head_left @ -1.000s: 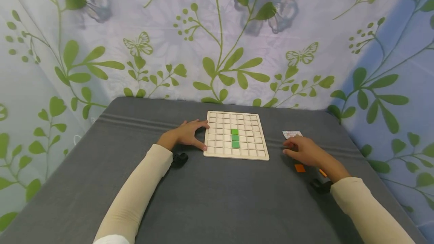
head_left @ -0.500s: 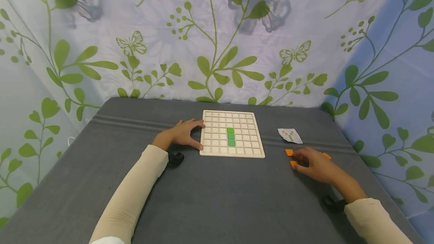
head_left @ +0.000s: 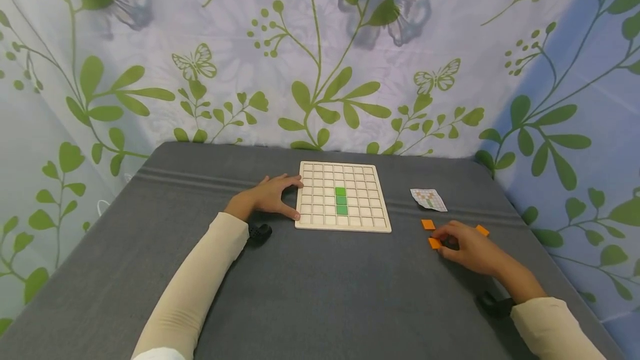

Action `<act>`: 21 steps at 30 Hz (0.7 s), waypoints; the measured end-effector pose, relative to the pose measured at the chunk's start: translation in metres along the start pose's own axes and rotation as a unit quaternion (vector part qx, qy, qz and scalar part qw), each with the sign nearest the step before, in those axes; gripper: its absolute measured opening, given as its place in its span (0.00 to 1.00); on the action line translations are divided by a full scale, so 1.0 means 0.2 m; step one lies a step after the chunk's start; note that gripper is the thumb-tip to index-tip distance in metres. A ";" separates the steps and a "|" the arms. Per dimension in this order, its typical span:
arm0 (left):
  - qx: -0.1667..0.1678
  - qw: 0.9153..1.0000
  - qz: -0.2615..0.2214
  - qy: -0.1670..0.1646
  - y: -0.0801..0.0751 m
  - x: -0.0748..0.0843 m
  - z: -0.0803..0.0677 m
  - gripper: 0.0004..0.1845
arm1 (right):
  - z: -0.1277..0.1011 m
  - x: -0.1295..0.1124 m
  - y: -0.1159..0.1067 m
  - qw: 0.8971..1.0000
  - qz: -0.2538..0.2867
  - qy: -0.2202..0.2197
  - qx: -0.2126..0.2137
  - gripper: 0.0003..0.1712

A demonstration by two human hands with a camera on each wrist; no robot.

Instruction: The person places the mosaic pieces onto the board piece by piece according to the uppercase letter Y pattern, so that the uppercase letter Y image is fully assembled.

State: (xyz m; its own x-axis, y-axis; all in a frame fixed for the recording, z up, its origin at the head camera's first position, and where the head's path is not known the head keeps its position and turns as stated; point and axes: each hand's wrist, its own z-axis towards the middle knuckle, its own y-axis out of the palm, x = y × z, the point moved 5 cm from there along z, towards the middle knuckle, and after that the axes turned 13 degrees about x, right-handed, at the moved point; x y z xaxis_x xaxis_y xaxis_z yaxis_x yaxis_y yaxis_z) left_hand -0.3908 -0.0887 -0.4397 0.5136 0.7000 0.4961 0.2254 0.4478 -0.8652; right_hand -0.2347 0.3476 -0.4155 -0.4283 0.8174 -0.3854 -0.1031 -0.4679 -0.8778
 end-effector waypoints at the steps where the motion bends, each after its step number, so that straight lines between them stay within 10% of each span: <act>1: -0.002 1.000 0.002 0.000 0.00 0.00 0.00 0.49 | 0.00 0.00 0.00 1.000 0.000 0.000 0.000 0.14; 11: -0.001 1.000 0.000 0.002 -0.01 0.00 0.00 0.49 | 0.12 -0.01 0.04 1.000 -0.005 -0.012 0.014 0.12; 21: -0.001 1.000 -0.001 0.004 -0.01 0.02 -0.01 0.48 | 0.47 -0.17 0.18 0.997 0.042 -0.054 -0.020 0.10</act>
State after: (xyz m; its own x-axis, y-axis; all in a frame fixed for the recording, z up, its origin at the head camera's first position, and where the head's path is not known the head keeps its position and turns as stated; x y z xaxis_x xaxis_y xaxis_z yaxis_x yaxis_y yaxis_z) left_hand -0.3879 -0.0888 -0.4360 0.5204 0.6942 0.4974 0.2286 0.4480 -0.8643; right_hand -0.3078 0.2719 -0.4074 -0.5278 0.7340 -0.4275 -0.0284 -0.5182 -0.8548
